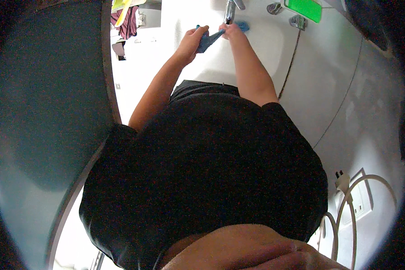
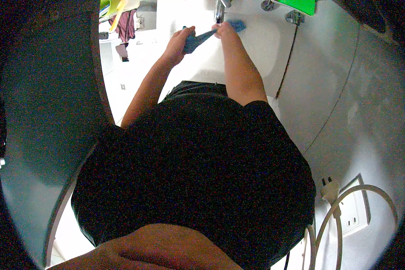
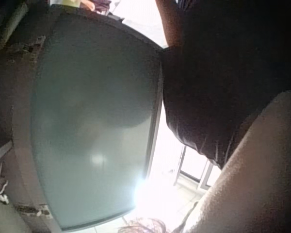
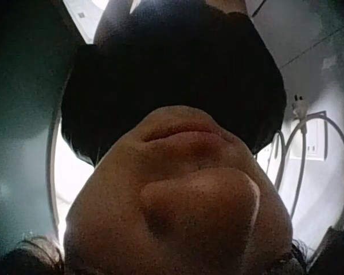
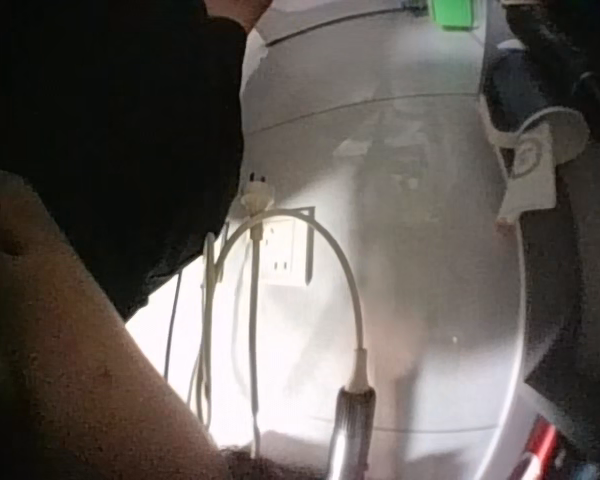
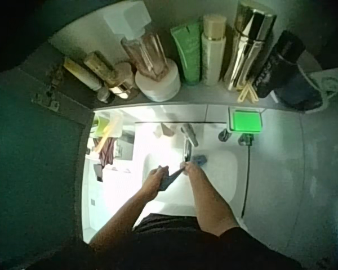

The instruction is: The person washes and wrings out a cloth under running water at the sink by hand, then hangs the cloth onto an overhead rack.

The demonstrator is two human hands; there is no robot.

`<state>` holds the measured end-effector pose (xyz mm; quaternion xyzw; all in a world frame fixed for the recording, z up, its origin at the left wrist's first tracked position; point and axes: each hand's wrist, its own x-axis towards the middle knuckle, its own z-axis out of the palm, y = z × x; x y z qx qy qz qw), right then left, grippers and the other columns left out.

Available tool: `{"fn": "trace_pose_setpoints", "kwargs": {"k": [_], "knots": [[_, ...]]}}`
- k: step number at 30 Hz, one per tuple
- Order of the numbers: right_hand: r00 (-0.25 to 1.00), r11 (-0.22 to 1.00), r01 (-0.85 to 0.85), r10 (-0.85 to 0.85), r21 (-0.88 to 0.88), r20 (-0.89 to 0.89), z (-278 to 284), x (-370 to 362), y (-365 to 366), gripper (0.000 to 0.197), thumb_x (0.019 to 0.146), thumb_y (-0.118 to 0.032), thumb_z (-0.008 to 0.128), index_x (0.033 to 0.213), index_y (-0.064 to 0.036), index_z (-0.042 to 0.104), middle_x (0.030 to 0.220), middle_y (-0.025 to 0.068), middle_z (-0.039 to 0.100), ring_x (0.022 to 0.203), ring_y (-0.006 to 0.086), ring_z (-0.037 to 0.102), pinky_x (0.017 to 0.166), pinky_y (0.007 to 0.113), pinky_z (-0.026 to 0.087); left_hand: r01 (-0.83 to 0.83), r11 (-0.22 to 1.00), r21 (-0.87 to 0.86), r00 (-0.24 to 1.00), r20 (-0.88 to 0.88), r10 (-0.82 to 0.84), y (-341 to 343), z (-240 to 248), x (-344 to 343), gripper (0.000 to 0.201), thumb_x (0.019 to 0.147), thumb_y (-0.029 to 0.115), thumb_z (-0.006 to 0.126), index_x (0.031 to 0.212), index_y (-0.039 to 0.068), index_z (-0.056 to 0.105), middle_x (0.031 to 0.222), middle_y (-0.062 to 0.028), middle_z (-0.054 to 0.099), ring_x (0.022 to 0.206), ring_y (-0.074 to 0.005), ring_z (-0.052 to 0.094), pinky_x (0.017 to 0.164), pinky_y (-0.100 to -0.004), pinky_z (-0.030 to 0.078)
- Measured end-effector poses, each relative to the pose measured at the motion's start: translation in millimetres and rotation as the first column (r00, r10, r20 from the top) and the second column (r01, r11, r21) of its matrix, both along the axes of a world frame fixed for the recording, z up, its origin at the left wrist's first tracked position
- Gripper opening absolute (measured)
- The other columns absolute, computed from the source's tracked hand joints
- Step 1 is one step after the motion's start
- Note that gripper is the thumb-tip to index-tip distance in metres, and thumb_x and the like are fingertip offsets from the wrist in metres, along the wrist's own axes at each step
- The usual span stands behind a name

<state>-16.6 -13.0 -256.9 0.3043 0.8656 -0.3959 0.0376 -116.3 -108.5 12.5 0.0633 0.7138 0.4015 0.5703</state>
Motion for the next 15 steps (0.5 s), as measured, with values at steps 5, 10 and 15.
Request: {"fn": "trace_pose_setpoints", "kwargs": {"k": [5, 10, 15], "knots": [[0.479, 0.085, 0.64, -0.822, -0.764, 0.31, -141, 187, 64, 0.018, 0.075, -0.014, 0.07, 0.088, -0.0075, 0.06, 0.083, 0.0038, 0.063, 0.085, 0.0164, 0.059, 0.08, 0.031, 0.05, 0.144, 0.957, 0.252, 0.95, 0.236, -0.206, 47, 51, 50, 0.024, 0.093, 0.029, 0.057, 0.085, 0.006, 0.058, 0.068, 0.0018, 0.051, 0.054, -0.0069, 0.048, 0.048, -0.0223, 0.038], [0.727, 0.65, 0.481, -0.671, -0.589, -0.148, -93, 86, 1, 0.015, 0.086, -0.021, 0.057, 0.084, -0.0071, 0.061, 0.085, 0.0037, 0.065, 0.079, 0.0167, 0.059, 0.08, 0.025, 0.048, -0.161, 0.964, 0.212, 0.983, 0.123, 0.137, -15, 93, -4, 0.026, 0.095, 0.027, 0.054, 0.08, 0.006, 0.055, 0.067, 0.0014, 0.051, 0.053, -0.0058, 0.05, 0.044, -0.0206, 0.04], [0.442, -0.177, -0.176, -0.893, -0.968, 0.083, -146, 271, 100, 0.016, 0.082, -0.014, 0.058, 0.068, -0.0105, 0.05, 0.067, -0.0001, 0.054, 0.064, 0.0146, 0.051, 0.065, 0.024, 0.044, -0.075, 0.901, 0.427, 0.833, 0.523, -0.179, 28, 118, 33, 0.03, 0.096, 0.033, 0.049, 0.078, 0.009, 0.05, 0.056, -0.0002, 0.048, 0.042, -0.007, 0.047, 0.038, -0.0217, 0.038]]}}
